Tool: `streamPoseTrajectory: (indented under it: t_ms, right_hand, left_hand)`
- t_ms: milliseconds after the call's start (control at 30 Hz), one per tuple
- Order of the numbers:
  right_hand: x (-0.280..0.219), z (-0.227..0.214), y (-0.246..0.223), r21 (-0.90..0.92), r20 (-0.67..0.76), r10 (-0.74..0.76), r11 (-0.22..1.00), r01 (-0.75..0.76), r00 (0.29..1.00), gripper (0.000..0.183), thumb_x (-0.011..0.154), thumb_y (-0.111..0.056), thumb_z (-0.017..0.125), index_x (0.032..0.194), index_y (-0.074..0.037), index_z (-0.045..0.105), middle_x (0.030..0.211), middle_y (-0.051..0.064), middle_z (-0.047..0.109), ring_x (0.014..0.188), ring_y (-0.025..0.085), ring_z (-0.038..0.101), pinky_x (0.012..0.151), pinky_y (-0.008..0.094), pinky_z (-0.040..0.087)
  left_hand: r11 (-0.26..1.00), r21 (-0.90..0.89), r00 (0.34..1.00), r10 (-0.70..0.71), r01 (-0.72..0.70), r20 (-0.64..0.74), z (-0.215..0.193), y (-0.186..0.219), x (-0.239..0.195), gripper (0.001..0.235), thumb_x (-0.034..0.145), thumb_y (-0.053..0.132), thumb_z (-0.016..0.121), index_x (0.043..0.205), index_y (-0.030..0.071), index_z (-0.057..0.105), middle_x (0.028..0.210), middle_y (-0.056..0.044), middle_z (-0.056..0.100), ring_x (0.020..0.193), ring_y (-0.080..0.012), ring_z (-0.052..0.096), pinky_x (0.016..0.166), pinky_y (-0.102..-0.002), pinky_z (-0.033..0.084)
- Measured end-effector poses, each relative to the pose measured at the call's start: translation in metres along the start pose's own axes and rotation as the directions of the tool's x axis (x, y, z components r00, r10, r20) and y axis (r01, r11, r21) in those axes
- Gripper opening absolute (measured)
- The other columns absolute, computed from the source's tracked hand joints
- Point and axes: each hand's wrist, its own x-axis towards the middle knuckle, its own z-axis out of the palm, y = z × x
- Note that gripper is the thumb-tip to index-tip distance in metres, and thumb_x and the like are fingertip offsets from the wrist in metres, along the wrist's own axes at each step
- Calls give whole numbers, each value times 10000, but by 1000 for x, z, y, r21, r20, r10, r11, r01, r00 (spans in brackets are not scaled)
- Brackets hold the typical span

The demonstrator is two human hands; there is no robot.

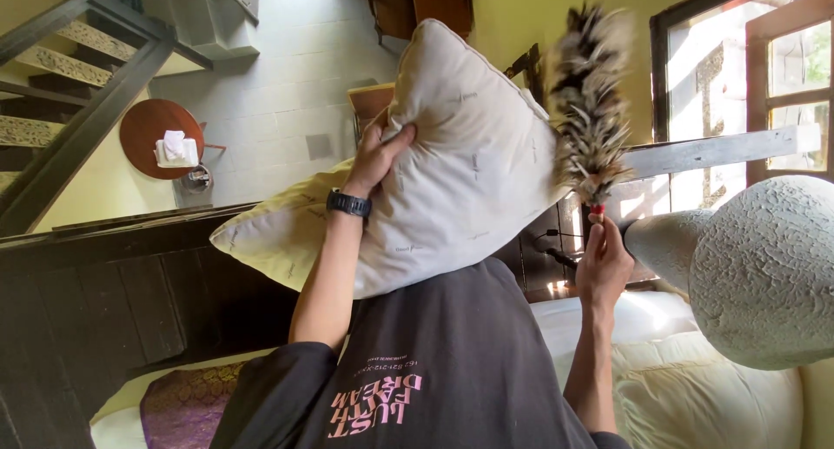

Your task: Dusting a pillow using a feather duster in a hotel room.

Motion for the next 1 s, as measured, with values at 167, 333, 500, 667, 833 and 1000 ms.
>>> streamPoseTrajectory:
  t_ms: [167, 333, 500, 667, 833, 1000]
  right_hand:
    - [-8, -15, -103, 290, -194, -438, 829, 478, 878, 269, 1100, -51, 474, 1305, 40, 623, 1065, 229, 706, 988, 342, 693, 846, 408, 542]
    - [0, -15, -157, 49, -2, -581, 813, 580, 814, 238, 1056, -134, 570, 1238, -104, 721, 768, 79, 682, 597, 186, 603, 499, 280, 455]
    - [8, -2, -113, -29, 17, -581, 813, 581, 814, 266, 1052, -204, 583, 1286, -226, 707, 807, 68, 649, 717, 319, 678, 567, 410, 518]
    - [1, 4, -59, 96, 46, -248, 965, 243, 968, 296, 1133, -172, 507, 1331, -47, 688, 794, 204, 661, 655, 334, 633, 591, 420, 456]
    - [-7, 8, -51, 68, -51, -156, 985, 159, 986, 255, 1151, -112, 484, 1271, 12, 671, 802, 123, 668, 497, 123, 433, 475, 251, 315]
    - [-26, 5, -123, 284, -144, -245, 918, 277, 959, 219, 1016, 50, 541, 1220, 13, 614, 1010, 109, 721, 747, 190, 622, 651, 323, 467]
  left_hand:
    - [920, -287, 933, 322, -267, 162, -15, -53, 7, 474, 972, 227, 752, 1414, 177, 589, 1288, -60, 661, 1186, -199, 610, 1076, -422, 449]
    - [826, 321, 884, 410, -464, 224, -44, -178, 63, 198, 982, 271, 644, 941, 118, 761, 855, -44, 748, 797, -185, 618, 789, -389, 364]
    - [896, -158, 899, 431, -416, 79, -34, -64, 13, 581, 849, 139, 847, 1376, 116, 605, 1295, -126, 669, 1245, -262, 588, 1124, -464, 423]
    - [874, -400, 937, 338, -277, 90, -48, -57, 9, 316, 872, 55, 788, 1126, 161, 633, 1040, 36, 676, 981, -82, 617, 899, -284, 491]
    - [923, -150, 883, 384, -356, 270, -60, -12, 33, 808, 963, 440, 627, 1593, 109, 244, 1179, -152, 379, 1106, -327, 323, 995, -502, 325]
    - [768, 86, 740, 573, -635, 353, -32, 40, 71, 569, 984, 667, 442, 1082, 141, 639, 733, 65, 474, 612, -66, 401, 570, -249, 310]
